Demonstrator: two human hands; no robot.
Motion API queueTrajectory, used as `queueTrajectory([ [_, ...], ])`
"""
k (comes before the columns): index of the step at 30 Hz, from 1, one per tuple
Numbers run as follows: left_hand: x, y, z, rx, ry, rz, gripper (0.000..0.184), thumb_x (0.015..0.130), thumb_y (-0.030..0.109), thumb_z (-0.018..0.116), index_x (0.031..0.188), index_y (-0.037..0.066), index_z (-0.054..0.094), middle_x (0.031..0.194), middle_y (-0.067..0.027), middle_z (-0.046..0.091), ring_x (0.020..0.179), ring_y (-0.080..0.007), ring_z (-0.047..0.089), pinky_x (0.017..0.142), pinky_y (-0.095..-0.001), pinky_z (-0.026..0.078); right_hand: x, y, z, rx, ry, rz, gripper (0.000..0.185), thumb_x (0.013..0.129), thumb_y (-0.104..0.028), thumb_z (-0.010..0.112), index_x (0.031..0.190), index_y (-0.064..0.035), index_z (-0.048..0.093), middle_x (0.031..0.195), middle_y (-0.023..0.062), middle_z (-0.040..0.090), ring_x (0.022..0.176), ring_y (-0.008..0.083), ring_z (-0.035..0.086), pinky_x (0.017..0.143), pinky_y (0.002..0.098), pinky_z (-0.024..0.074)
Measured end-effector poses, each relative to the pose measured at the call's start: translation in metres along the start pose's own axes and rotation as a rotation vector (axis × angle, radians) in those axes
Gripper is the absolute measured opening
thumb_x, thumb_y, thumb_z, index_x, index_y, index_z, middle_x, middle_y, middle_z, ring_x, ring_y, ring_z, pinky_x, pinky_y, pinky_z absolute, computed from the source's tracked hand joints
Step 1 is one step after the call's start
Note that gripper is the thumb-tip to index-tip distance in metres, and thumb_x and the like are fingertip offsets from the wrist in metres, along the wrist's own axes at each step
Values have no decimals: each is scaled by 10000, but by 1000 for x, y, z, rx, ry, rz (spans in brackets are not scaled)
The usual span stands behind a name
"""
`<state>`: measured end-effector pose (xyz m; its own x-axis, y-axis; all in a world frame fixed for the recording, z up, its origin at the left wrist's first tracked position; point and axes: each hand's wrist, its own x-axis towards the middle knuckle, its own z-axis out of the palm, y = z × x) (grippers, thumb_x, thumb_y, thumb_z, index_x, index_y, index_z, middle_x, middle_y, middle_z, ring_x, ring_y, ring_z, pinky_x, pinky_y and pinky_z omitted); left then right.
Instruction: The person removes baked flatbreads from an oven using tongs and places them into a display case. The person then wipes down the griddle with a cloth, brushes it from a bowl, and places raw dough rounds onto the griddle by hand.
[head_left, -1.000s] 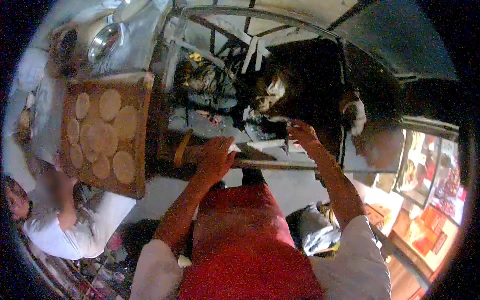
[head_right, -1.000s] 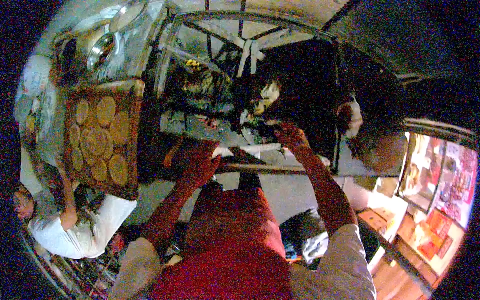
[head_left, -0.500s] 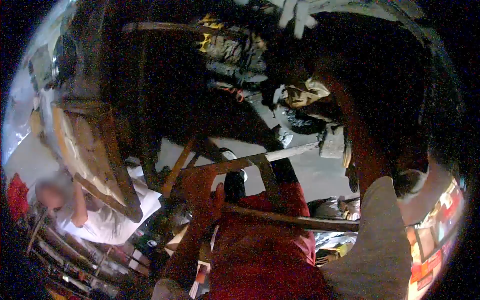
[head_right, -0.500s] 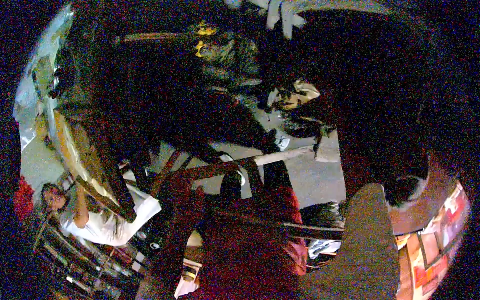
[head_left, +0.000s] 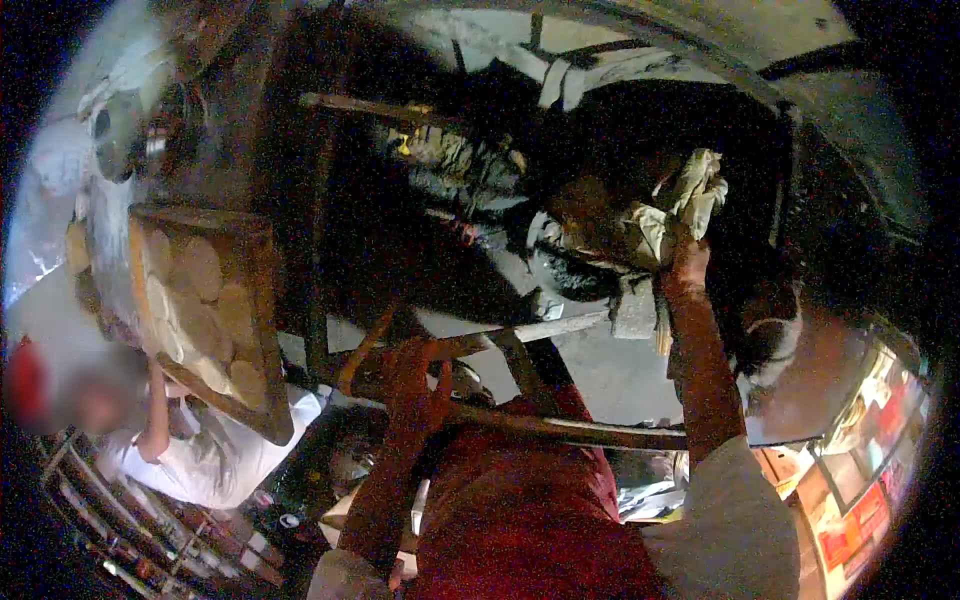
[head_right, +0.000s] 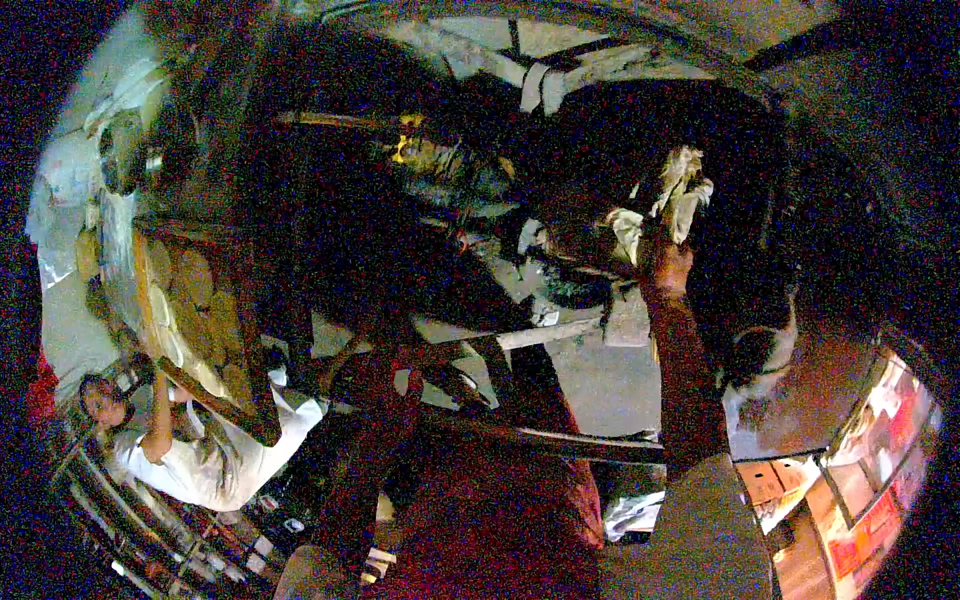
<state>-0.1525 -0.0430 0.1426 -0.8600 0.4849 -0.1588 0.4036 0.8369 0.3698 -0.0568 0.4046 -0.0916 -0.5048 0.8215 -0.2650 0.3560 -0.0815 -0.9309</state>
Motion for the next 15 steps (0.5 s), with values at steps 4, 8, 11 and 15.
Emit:
queueTrajectory([
  [4,-5,-16,30,-83,131,126,408,855,281,676,1201,71,619,1162,-159,638,1125,-349,568,1007,-504,388,-39,-112,-18,221,-200,213,350,864,-198,628,1173,-34,603,1028,89,670,892,249,648,759,400,533],
  [8,-7,-24,57,-75,100,95,480,882,322,668,1276,69,565,1201,-176,614,1129,-346,567,1000,-480,405,-103,-222,-16,981,-262,537,405,987,-233,373,1301,-23,516,1251,144,606,1142,313,581,1023,446,437],
  [11,5,-12,59,-524,133,234,545,928,380,611,1360,75,478,1268,-180,575,1163,-326,552,996,-464,419,-183,-257,-39,1186,-428,507,422,995,-272,373,1297,-11,508,1259,170,592,1139,322,579,1024,455,444],
  [15,-41,110,-24,-1376,-251,-128,741,958,482,526,1494,65,229,1427,-159,422,1271,-267,469,1029,-435,411,-292,-253,-64,1098,-414,515,410,996,-303,400,1268,-22,524,1248,158,588,1140,309,574,994,444,472],
])
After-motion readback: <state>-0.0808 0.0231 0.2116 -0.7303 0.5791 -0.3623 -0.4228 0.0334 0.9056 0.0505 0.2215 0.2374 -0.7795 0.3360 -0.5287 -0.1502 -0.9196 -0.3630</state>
